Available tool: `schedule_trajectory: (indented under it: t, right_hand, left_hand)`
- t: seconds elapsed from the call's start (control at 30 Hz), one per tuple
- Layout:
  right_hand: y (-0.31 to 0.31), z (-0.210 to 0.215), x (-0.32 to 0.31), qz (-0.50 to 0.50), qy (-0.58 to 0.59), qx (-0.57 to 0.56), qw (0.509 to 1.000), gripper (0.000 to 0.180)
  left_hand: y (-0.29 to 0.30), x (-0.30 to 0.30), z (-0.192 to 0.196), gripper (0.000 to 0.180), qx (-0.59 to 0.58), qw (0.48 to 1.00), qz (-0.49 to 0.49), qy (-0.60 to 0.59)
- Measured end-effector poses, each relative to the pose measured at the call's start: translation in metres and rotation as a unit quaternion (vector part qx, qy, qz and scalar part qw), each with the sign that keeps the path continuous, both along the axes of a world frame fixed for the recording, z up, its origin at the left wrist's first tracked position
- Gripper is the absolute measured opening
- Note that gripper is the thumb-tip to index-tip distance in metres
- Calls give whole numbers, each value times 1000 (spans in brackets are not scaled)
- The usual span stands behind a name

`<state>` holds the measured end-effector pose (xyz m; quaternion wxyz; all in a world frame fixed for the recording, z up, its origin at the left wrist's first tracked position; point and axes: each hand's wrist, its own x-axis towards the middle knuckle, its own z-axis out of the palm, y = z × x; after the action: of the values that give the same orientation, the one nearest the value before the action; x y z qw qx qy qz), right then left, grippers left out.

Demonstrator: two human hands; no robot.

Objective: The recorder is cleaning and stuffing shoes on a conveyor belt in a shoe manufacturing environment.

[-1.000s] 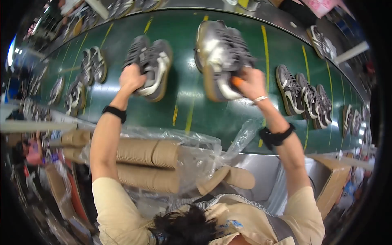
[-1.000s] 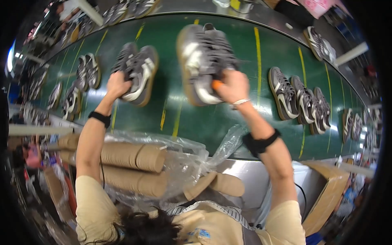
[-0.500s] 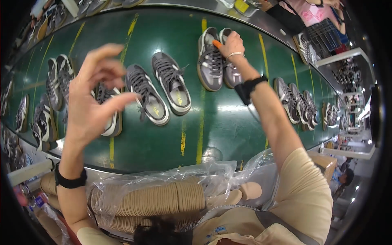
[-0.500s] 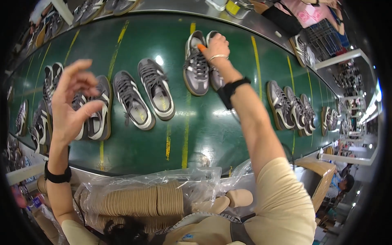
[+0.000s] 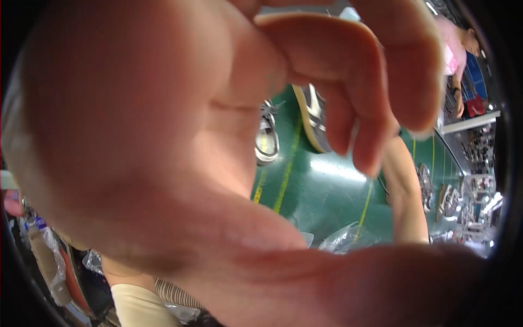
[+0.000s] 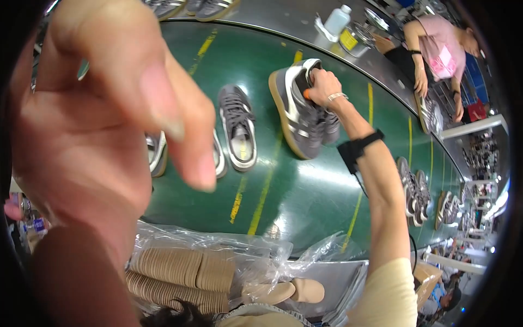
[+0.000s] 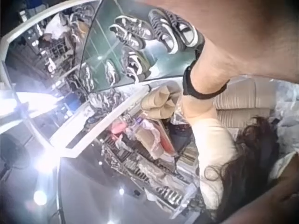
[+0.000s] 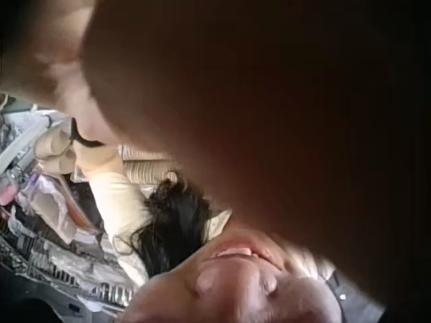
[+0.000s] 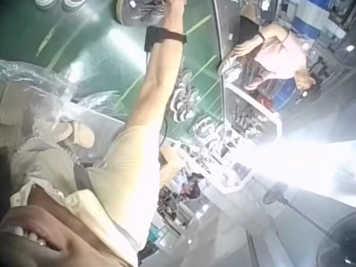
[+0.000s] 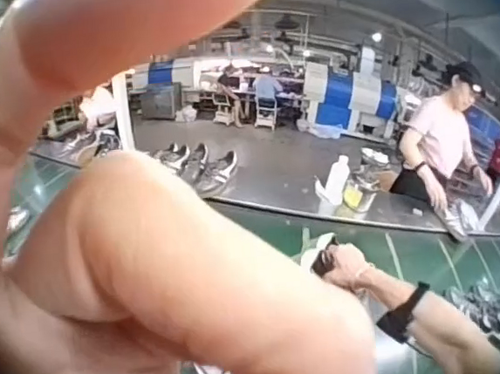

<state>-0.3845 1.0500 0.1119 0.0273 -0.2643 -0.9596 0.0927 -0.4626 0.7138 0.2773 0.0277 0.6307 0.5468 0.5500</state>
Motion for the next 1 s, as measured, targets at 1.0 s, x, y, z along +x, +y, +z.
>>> schedule_trajectory:
  t: [1.0]
  right_hand:
    - [211,-49,630,-473,-34,29,880,87]
  left_hand:
    - [216,262,90,88,-26,981,-186,-57]
